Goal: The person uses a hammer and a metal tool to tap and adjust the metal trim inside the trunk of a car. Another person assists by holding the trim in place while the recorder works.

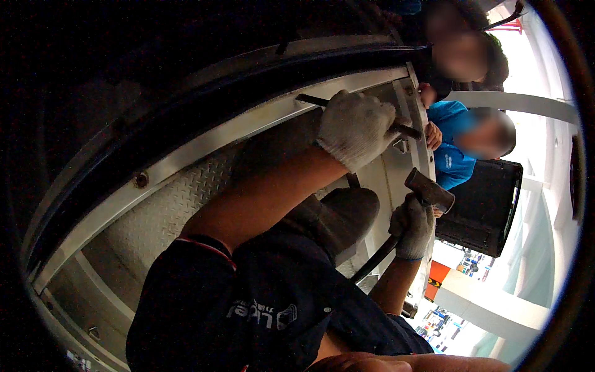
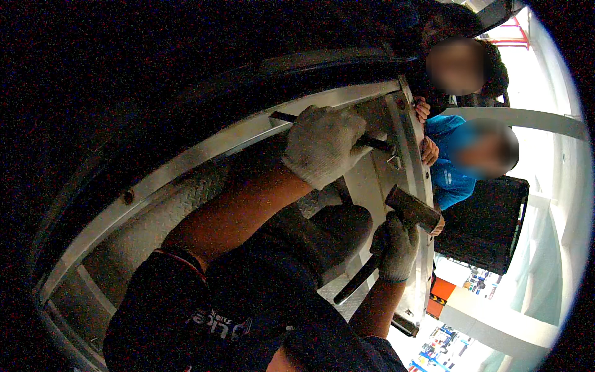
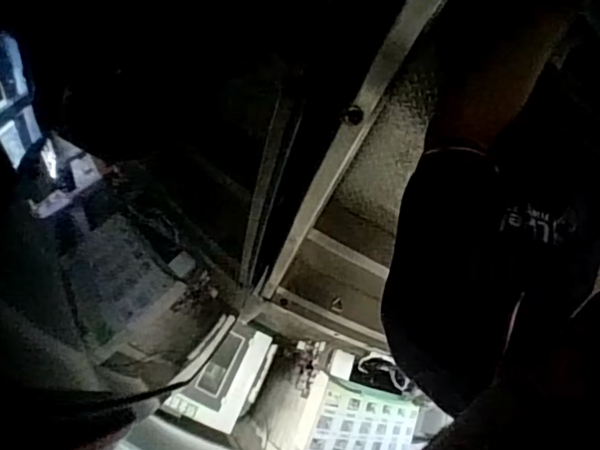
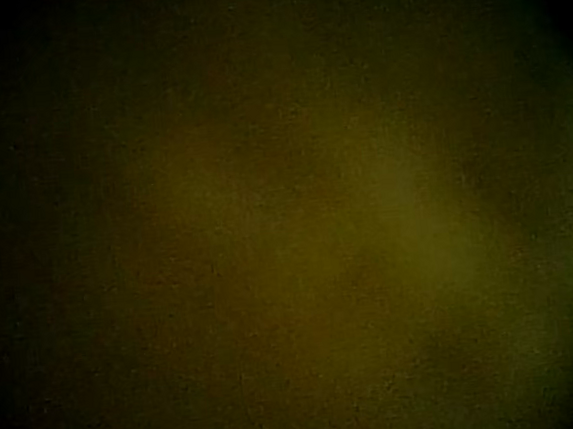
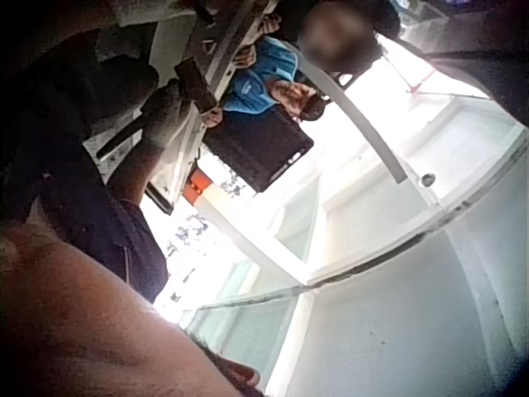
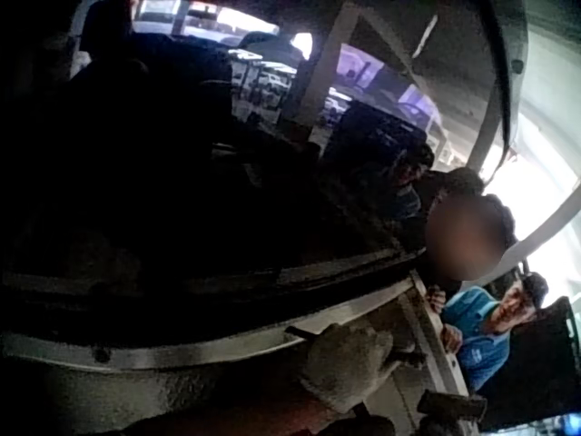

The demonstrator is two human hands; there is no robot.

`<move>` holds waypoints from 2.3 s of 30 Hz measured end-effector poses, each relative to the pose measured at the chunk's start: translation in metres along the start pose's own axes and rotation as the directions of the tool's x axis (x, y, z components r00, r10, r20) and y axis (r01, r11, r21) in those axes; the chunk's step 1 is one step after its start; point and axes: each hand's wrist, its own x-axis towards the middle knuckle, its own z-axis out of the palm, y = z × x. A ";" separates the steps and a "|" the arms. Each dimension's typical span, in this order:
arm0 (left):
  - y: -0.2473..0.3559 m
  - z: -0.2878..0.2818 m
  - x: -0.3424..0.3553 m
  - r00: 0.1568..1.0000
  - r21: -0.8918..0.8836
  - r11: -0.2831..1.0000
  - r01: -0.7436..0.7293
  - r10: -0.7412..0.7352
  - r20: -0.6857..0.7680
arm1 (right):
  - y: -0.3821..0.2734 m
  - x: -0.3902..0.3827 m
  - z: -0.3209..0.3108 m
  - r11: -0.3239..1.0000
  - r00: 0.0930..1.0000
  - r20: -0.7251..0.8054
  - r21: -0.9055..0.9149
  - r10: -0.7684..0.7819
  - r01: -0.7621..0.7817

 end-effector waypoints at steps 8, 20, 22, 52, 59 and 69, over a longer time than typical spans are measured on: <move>-0.002 0.000 0.006 0.998 -0.033 0.997 0.064 -0.065 -0.016 | 0.003 0.010 -0.018 0.996 0.995 0.074 0.065 -0.071 0.066; -0.004 -0.010 0.017 0.992 -0.141 0.984 0.111 -0.118 -0.047 | -0.053 0.025 -0.013 0.907 0.905 0.065 0.036 -0.421 0.419; -0.005 -0.013 0.023 0.988 -0.176 0.981 0.082 -0.104 -0.116 | -0.097 0.014 0.003 0.913 0.894 0.188 0.123 -0.406 0.389; 0.015 -0.004 0.006 0.994 -0.157 0.982 0.106 -0.107 0.005 | -0.078 0.028 -0.053 0.850 0.880 0.125 -0.231 -0.457 0.474; 0.014 -0.021 -0.026 0.953 -0.262 0.938 -0.228 0.270 0.137 | 0.058 0.018 -0.038 0.974 0.979 0.163 0.169 0.126 -0.153; -0.031 -0.086 -0.105 0.780 -0.842 -0.438 0.315 -0.386 0.493 | 0.192 0.013 -0.002 0.843 0.778 0.392 0.013 0.490 -0.538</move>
